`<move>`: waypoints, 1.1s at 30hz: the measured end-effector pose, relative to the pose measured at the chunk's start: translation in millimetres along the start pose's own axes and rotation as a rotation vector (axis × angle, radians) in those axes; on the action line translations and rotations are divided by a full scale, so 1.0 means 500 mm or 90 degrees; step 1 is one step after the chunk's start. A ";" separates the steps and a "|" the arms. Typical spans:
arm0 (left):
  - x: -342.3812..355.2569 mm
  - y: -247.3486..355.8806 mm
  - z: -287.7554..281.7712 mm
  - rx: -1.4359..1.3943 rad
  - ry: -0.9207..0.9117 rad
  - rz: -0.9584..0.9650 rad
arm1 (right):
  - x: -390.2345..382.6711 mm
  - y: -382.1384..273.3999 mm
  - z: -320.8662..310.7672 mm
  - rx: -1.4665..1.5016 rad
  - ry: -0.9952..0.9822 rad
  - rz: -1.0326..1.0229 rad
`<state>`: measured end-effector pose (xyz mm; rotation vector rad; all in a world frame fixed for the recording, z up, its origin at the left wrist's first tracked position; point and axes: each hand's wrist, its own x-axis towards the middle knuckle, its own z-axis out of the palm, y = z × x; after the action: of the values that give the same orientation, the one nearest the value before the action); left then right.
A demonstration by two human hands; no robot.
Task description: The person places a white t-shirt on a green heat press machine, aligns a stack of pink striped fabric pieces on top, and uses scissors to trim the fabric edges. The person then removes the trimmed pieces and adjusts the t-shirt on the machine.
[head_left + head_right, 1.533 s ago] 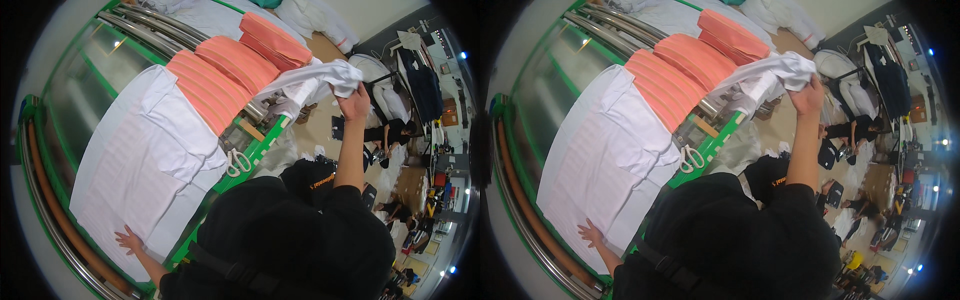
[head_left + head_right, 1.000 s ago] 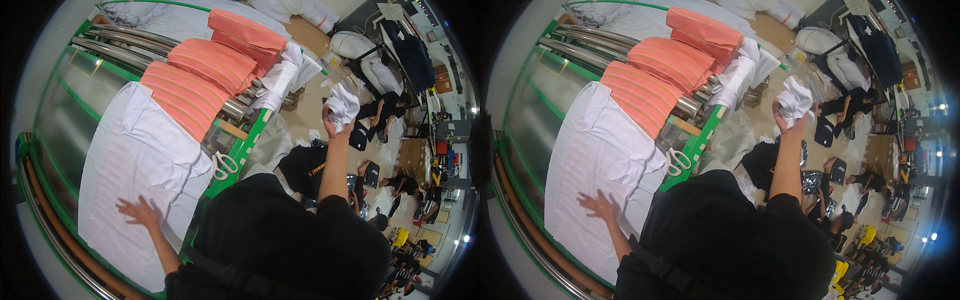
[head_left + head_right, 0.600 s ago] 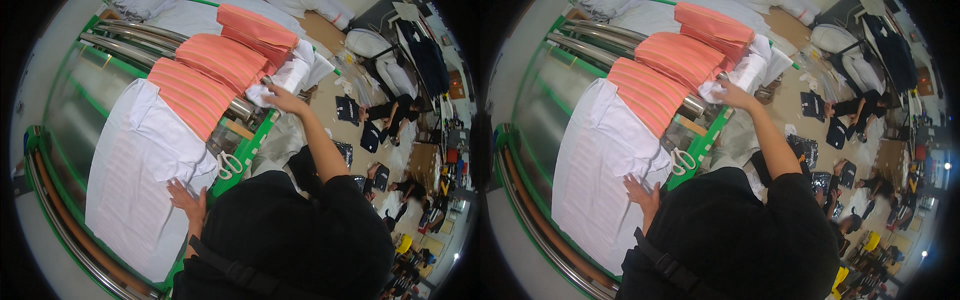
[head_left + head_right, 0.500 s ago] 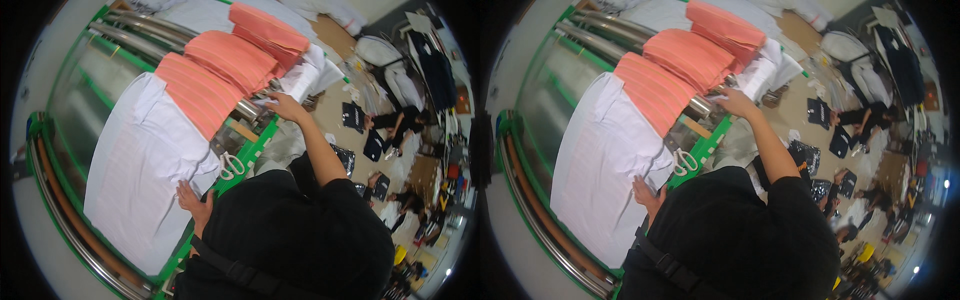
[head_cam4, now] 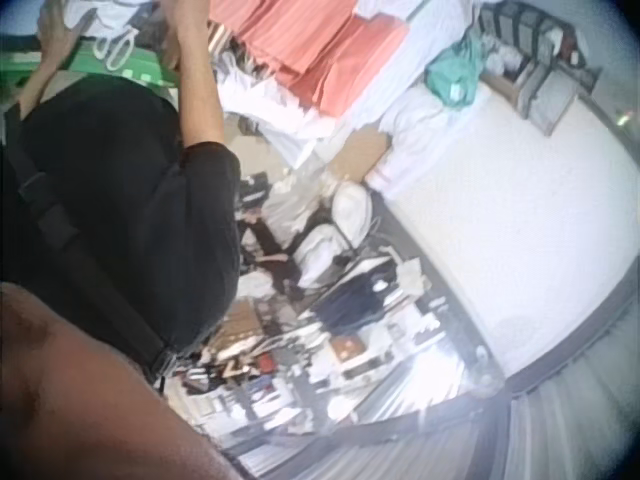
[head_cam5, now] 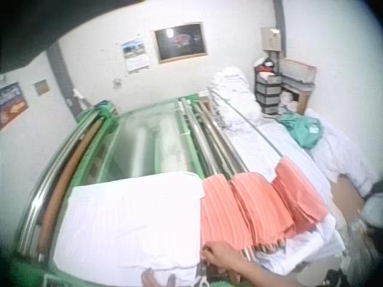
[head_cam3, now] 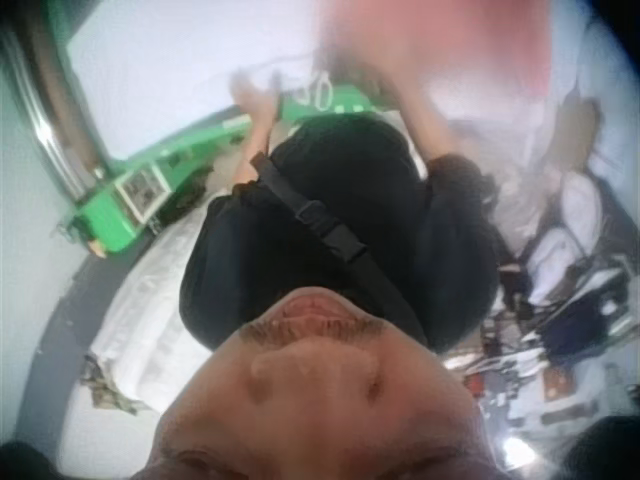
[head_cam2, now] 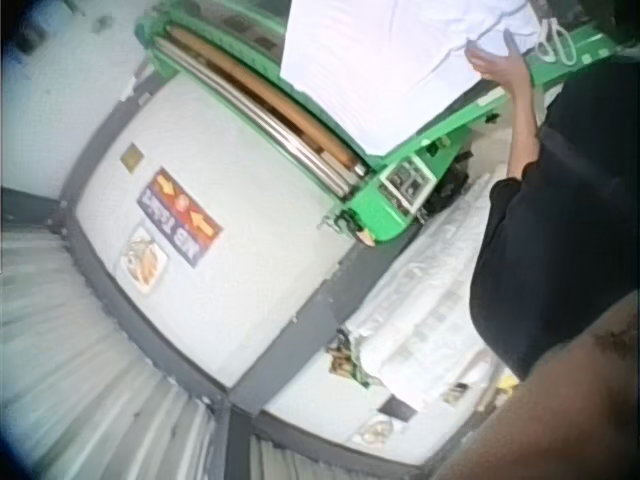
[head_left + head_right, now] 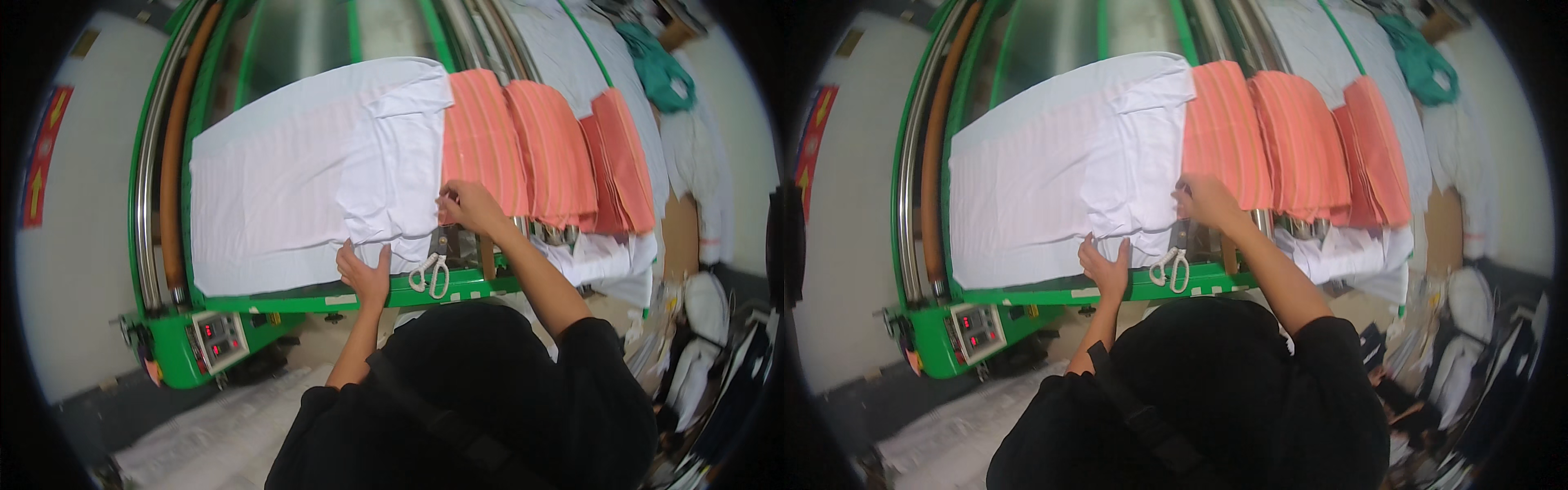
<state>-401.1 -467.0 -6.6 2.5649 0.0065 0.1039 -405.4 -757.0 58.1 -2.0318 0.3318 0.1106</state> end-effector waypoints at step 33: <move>0.017 0.385 -0.101 -0.545 -0.723 0.396 | 0.664 0.177 -0.514 0.148 0.294 -0.161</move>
<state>-399.8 -601.1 140.8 1.4003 -1.0070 -0.9015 -129.0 -1083.7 29.2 -1.8334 0.3512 -0.5383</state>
